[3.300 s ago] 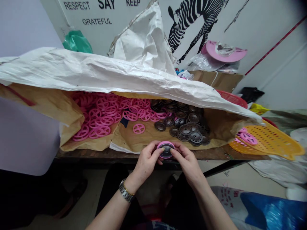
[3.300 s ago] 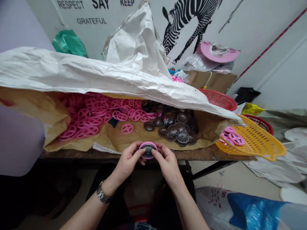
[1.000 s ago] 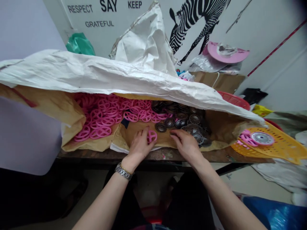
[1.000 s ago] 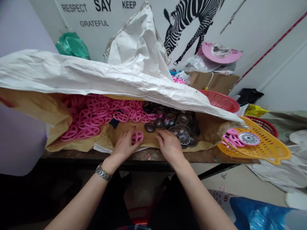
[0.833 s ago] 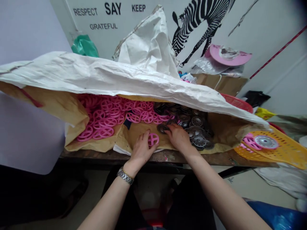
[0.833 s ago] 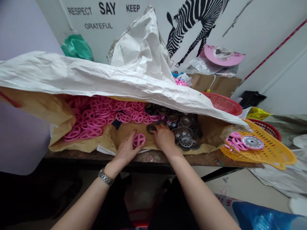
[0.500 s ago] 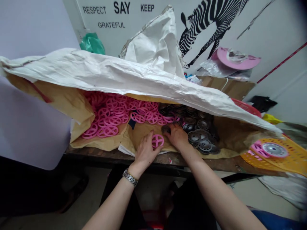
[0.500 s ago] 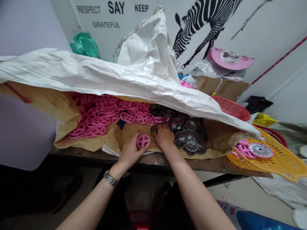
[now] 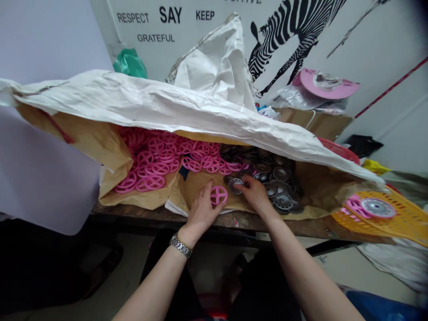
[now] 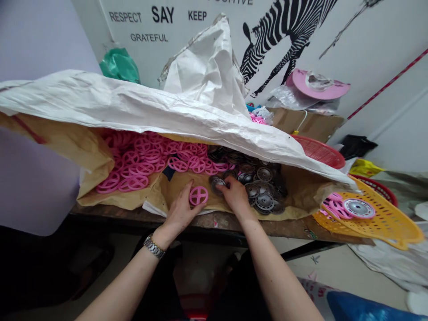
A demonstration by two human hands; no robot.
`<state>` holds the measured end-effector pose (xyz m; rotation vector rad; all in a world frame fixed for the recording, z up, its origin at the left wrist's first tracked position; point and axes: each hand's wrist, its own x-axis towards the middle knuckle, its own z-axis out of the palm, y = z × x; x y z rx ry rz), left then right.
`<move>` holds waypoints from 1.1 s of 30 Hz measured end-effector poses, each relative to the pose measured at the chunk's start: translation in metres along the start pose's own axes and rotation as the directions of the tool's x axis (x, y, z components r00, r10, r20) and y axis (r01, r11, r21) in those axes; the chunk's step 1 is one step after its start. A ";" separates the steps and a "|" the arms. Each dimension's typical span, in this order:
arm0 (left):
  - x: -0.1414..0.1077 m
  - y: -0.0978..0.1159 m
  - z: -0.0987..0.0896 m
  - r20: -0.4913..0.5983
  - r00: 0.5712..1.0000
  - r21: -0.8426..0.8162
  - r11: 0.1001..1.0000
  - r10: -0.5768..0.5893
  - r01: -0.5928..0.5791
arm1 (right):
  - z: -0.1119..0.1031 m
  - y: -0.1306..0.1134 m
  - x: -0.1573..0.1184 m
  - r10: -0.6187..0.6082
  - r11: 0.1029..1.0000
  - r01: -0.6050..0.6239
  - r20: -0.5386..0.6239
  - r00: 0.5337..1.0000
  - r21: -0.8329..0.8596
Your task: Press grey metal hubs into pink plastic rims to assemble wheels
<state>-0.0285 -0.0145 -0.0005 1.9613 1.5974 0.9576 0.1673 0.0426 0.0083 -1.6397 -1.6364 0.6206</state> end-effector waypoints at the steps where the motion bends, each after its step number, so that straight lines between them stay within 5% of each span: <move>1: 0.000 0.000 0.000 0.004 1.000 -0.010 1.000 0.009 -0.009 | -0.004 0.001 -0.003 0.005 0.997 -0.005 -0.005 1.000 0.080; 9: -0.005 0.012 0.001 0.044 0.980 0.003 0.981 0.195 -0.195 | -0.019 -0.015 -0.045 0.076 0.842 -0.125 0.112 0.991 0.525; 13: -0.010 0.023 -0.001 0.007 0.994 -0.305 0.947 0.108 -0.101 | -0.023 -0.015 -0.064 0.111 0.777 -0.152 0.105 0.988 0.611; 15: -0.013 0.030 -0.004 0.112 0.994 -0.569 0.820 0.001 0.063 | -0.027 -0.014 -0.071 0.129 0.753 -0.152 0.083 0.988 0.641; 17: -0.016 0.038 -0.008 0.271 0.961 -0.770 0.590 -0.044 0.244 | -0.030 -0.015 -0.077 0.125 0.749 -0.133 0.059 0.990 0.649; 20: -0.022 0.048 -0.013 0.425 0.904 -0.863 0.284 -0.034 0.417 | -0.029 -0.019 -0.085 0.073 0.766 -0.067 0.017 0.997 0.640; 23: -0.027 0.052 -0.013 0.497 0.868 -0.856 0.161 -0.006 0.492 | -0.025 -0.023 -0.093 0.040 0.786 -0.026 -0.009 0.999 0.617; 29: -0.034 0.046 -0.003 0.560 0.828 -0.822 0.146 0.034 0.550 | -0.022 -0.021 -0.105 0.012 0.790 -0.068 0.096 0.995 0.609; 33: -0.037 0.047 0.002 0.533 0.846 -0.809 0.300 0.009 0.506 | -0.020 -0.018 -0.108 0.066 0.729 -0.125 0.114 0.991 0.673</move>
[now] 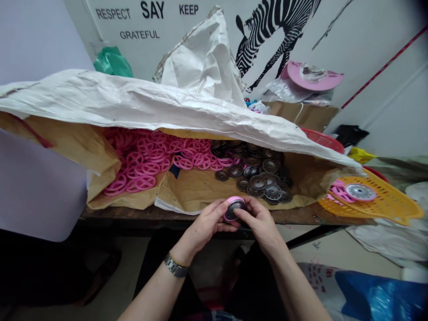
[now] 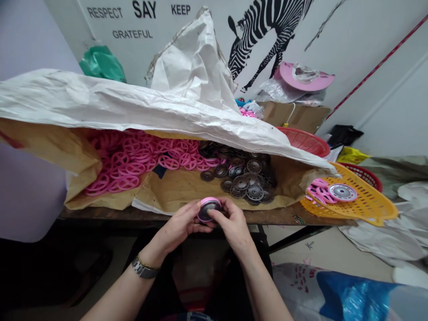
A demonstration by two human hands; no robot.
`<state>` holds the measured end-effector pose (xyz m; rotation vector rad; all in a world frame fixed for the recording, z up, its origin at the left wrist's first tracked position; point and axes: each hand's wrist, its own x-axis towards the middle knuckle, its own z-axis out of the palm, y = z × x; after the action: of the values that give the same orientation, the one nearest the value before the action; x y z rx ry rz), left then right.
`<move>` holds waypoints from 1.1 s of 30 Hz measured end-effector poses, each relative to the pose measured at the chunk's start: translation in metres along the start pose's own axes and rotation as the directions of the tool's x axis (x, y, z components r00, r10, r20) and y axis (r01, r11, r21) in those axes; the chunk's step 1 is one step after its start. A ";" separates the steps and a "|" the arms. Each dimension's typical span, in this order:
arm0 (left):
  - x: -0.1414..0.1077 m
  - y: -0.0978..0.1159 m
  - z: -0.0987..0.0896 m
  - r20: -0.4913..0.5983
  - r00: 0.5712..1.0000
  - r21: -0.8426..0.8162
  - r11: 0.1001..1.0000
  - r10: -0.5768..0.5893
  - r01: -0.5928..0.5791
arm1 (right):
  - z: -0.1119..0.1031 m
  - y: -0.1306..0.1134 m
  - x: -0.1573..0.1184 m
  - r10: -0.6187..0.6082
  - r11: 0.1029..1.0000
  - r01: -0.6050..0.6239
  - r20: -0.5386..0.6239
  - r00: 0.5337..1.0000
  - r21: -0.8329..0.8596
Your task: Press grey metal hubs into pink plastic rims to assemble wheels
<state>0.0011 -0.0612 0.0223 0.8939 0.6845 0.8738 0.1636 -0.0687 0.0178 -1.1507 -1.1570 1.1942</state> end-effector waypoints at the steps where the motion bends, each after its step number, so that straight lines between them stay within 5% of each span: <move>1: 0.000 0.000 0.001 -0.013 1.000 0.077 0.997 0.022 -0.021 | 0.000 0.000 -0.001 0.006 1.000 -0.005 -0.015 1.000 0.006; 4: -0.003 0.005 0.006 -0.026 0.990 0.390 0.913 0.138 -0.117 | -0.001 0.001 -0.004 0.008 1.000 -0.007 -0.048 0.999 0.006; 7: -0.007 0.013 0.009 0.045 0.962 0.666 0.710 0.269 -0.229 | -0.002 0.000 -0.010 0.004 1.000 -0.004 -0.039 0.999 -0.006; 13: -0.010 0.019 0.012 0.131 0.951 0.773 0.572 0.279 -0.274 | -0.003 -0.002 -0.024 -0.045 0.990 0.048 0.021 0.999 -0.130; 22: -0.006 0.000 0.022 0.038 0.914 0.780 0.559 0.404 -0.280 | 0.000 0.002 -0.032 -0.071 0.988 0.062 -0.059 0.996 -0.143; 28: -0.006 -0.002 0.024 -0.126 0.944 0.621 0.766 0.304 -0.164 | -0.004 -0.008 -0.027 -0.038 0.996 0.043 0.055 0.998 -0.082; 33: -0.009 0.004 0.020 0.023 0.980 0.607 0.776 0.198 -0.171 | -0.007 -0.003 -0.031 -0.096 0.989 0.091 -0.041 0.995 -0.118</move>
<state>0.0115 -0.0747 0.0361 1.5494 0.9529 0.8569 0.1699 -0.1003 0.0198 -1.1918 -1.2453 1.0348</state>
